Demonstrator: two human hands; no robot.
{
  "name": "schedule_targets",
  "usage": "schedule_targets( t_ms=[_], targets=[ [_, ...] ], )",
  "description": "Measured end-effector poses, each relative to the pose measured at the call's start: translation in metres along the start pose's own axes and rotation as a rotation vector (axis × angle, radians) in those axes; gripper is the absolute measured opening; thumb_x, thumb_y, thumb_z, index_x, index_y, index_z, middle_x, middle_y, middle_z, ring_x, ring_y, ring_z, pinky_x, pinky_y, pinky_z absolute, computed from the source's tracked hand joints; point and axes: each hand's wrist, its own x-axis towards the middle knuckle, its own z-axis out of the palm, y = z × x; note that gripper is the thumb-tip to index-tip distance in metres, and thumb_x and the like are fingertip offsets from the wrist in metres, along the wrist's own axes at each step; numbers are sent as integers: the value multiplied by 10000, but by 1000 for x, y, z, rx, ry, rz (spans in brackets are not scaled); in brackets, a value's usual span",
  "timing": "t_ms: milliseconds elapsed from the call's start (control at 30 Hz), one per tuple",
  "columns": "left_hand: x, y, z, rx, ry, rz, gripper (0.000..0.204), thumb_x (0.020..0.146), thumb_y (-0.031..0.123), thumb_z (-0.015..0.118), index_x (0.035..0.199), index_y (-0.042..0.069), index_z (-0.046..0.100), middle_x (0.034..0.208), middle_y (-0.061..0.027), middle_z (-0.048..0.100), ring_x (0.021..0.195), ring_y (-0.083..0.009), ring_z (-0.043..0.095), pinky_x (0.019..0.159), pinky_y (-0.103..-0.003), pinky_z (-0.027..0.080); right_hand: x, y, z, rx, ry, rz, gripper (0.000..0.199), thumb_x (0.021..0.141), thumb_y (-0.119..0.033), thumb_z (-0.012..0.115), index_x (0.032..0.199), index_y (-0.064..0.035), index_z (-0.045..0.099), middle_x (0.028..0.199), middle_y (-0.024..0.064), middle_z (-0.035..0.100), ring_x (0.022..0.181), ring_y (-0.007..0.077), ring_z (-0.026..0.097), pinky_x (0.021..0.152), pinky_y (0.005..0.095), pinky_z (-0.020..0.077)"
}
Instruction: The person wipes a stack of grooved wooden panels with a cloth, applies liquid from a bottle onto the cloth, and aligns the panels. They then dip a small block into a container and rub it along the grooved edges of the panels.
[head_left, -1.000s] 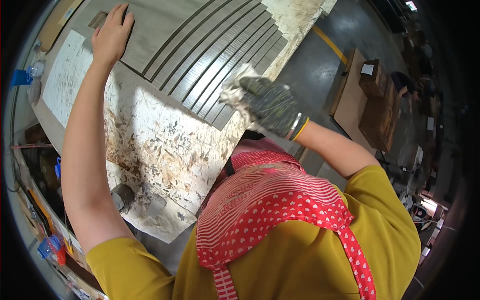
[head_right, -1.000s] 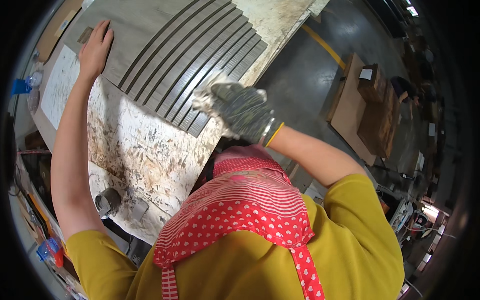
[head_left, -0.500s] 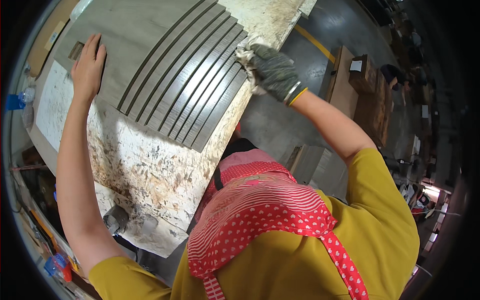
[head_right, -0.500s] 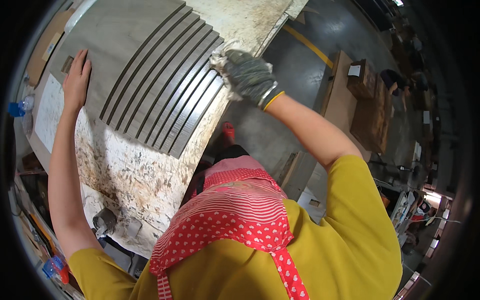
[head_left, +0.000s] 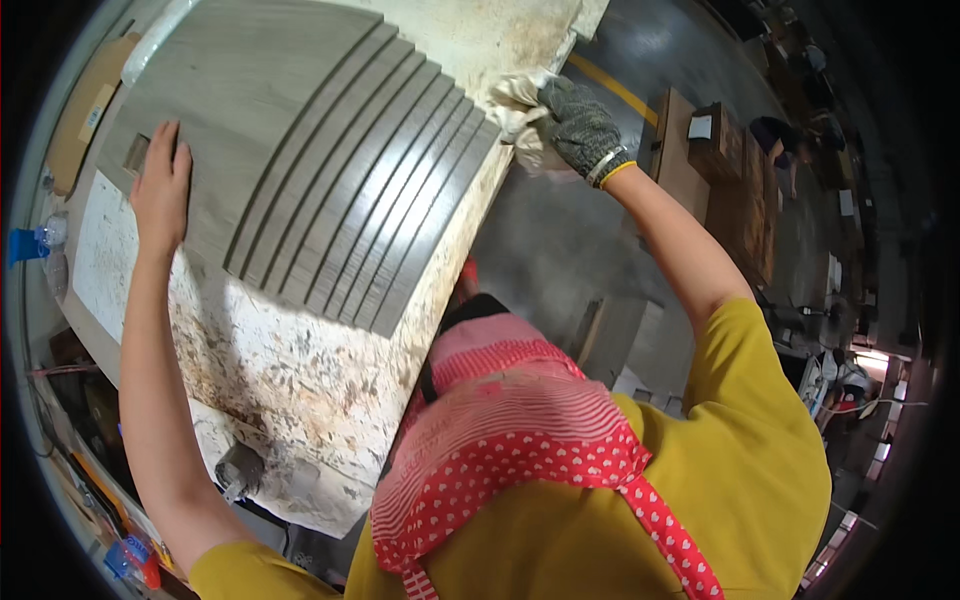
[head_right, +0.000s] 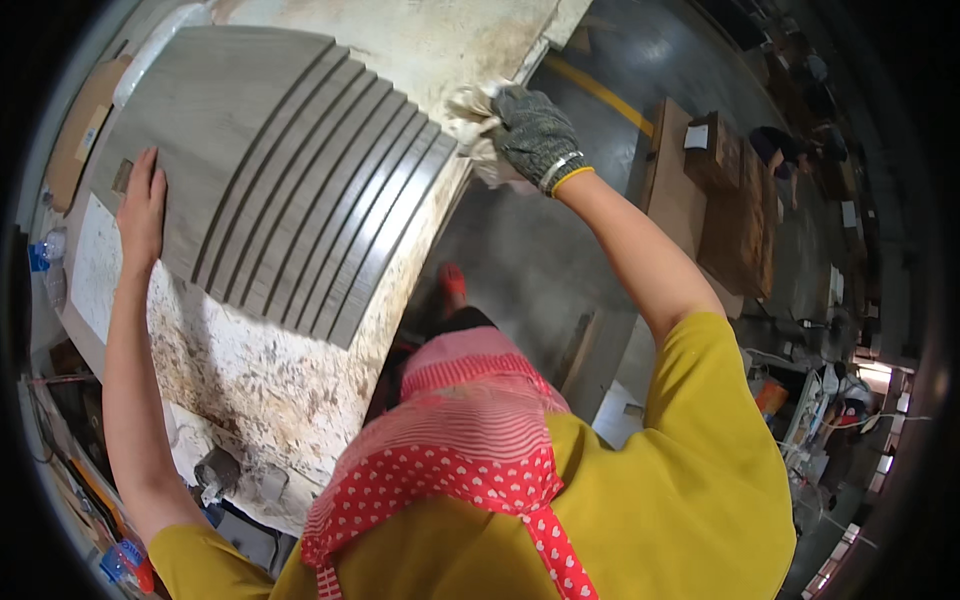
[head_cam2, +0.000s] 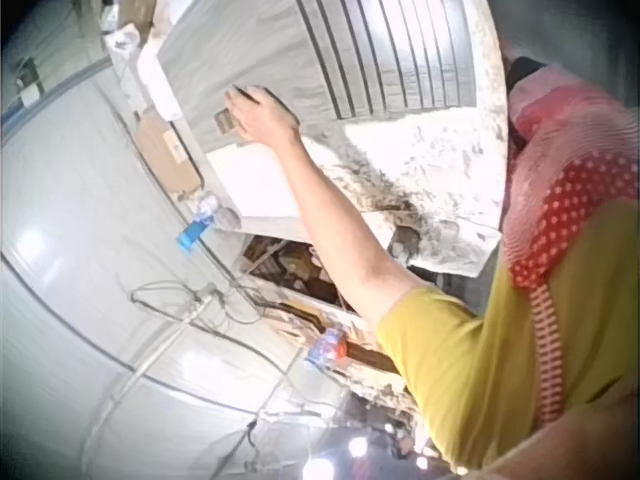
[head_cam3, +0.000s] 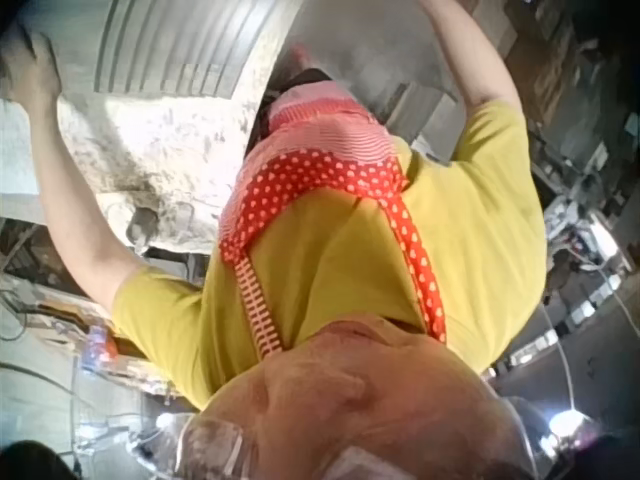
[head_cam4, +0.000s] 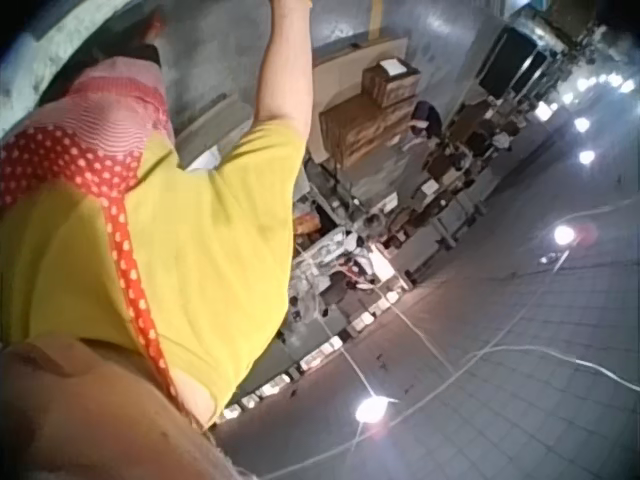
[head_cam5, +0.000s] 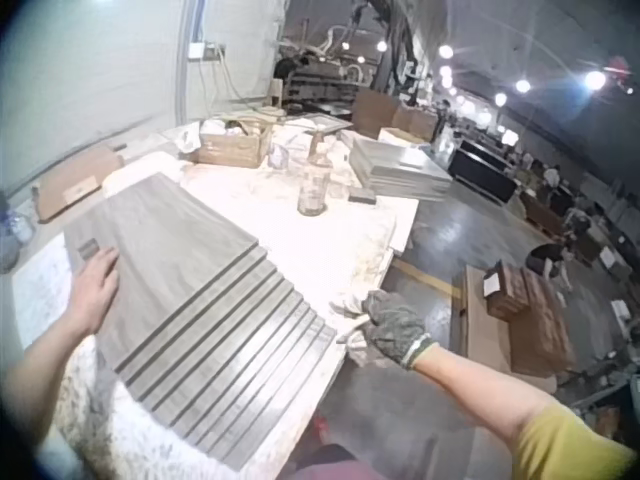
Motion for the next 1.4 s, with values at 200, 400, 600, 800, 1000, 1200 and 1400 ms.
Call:
schedule_targets(
  t_ms=[200,400,600,800,1000,1200,1400],
  targets=[
    [3,5,4,-14,11,3,511,972,431,329,1424,198,384,1495,-26,347,1369,-214,334,1117,-477,192,-68,-118,61,1454,65,114,355,893,-191,523,1220,-53,523,1195,110,566,1057,242,568,902,346,473],
    [2,2,6,4,4,5,526,967,449,322,1424,196,384,1493,-25,349,1364,-218,340,1107,-483,199,-104,-152,16,371,68,-329,401,899,-202,597,1275,-96,507,1293,89,522,1072,178,562,843,297,526],
    [9,-3,10,-24,33,55,538,959,465,319,1423,201,388,1494,-15,350,1361,-209,345,1103,-480,199,-72,-132,14,241,338,-368,450,837,-207,583,1281,-152,537,1041,76,636,926,199,641,762,360,526],
    [10,-6,12,-40,40,52,547,953,481,321,1423,209,392,1497,0,348,1360,-198,346,1106,-472,195,-150,-244,9,876,-300,-217,361,887,-205,562,1231,-96,552,843,39,658,608,184,636,564,322,530],
    [5,-8,13,-41,26,28,547,952,482,323,1425,216,389,1496,7,348,1358,-195,348,1110,-461,191,-105,-176,-55,2006,-220,194,311,903,-260,569,1093,-16,596,933,142,641,800,199,644,706,333,528],
    [13,3,13,-58,50,49,550,947,484,327,1422,214,393,1492,8,356,1353,-197,357,1110,-464,192,-44,-95,40,480,165,-39,326,905,-304,561,1046,-12,586,940,181,597,907,246,611,748,369,514],
    [8,-6,13,-54,68,49,555,943,486,333,1416,204,401,1491,-7,361,1353,-206,360,1111,-466,190,-100,-227,43,1012,-1,-265,301,804,-388,558,874,-96,576,807,102,572,737,244,589,649,437,496]
  ],
)
